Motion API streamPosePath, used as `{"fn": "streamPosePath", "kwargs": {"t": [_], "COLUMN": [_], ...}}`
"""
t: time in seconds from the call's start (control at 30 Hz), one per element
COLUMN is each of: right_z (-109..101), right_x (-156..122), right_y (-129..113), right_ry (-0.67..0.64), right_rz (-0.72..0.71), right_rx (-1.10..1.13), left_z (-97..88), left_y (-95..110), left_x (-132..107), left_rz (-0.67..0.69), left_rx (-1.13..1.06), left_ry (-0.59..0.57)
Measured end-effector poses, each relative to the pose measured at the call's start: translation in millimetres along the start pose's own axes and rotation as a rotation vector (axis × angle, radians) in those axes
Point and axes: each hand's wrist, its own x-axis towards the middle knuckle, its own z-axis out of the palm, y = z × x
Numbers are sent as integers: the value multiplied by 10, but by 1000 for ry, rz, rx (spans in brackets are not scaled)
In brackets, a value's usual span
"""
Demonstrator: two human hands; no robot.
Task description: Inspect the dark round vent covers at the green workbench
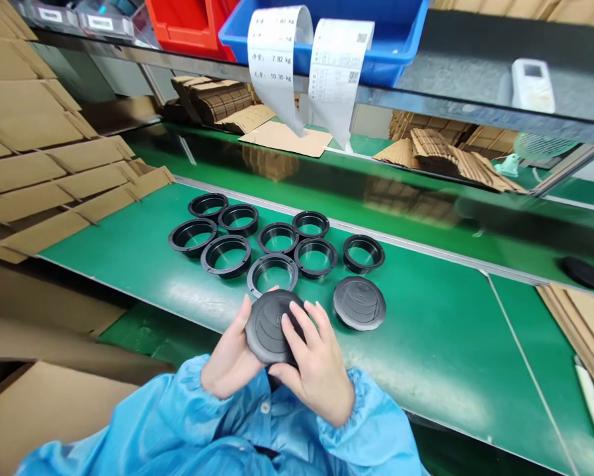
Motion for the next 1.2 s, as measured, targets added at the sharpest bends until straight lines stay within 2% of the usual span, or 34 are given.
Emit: {"fn": "streamPosePath", "kwargs": {"t": [0.17, 0.27, 0.33, 0.4, 0.47, 0.5, 0.53, 0.6, 0.67, 0.73, 0.83, 1.0, 1.1, 1.2], "right_z": [-228, -377, -492, -618, -727, -764, -784, -774, -707, -617, -526, -611, -634, -519], "right_x": [178, 302, 394, 509, 636, 697, 751, 830, 868, 869, 837, 909, 1037, 1125], "right_y": [42, 88, 251, 586, 1057, 1308, 1548, 1933, 2153, 2231, 2223, 2207, 2215, 2233], "right_ry": [-140, -194, -175, -79, 50, 56, 8, -98, -168, -207, -257, -284, -212, -250], "right_rz": [86, 35, 25, 100, 281, 389, 471, 539, 535, 526, 534, 558, 565, 585], "right_rx": [38, 39, 21, -59, -225, -319, -384, -448, -459, -463, -474, -480, -509, -535], "left_z": [169, 312, 366, 366, 322, 292, 261, 205, 162, 131, 95, 45, 42, 109], "left_y": [-106, -153, -158, -153, -154, -159, -168, -191, -210, -212, -188, -168, -207, -222], "left_x": [65, 124, 168, 212, 252, 269, 284, 308, 328, 348, 375, 414, 438, 474], "left_rz": [-54, -50, -42, -36, -30, -28, -33, -58, -78, -88, -97, -95, -55, 66], "left_rx": [21, 52, 98, 200, 379, 478, 566, 679, 713, 722, 726, 790, 967, 1215], "left_ry": [-37, -67, -96, -132, -168, -177, -178, -152, -110, -85, -69, -26, -23, -57]}}
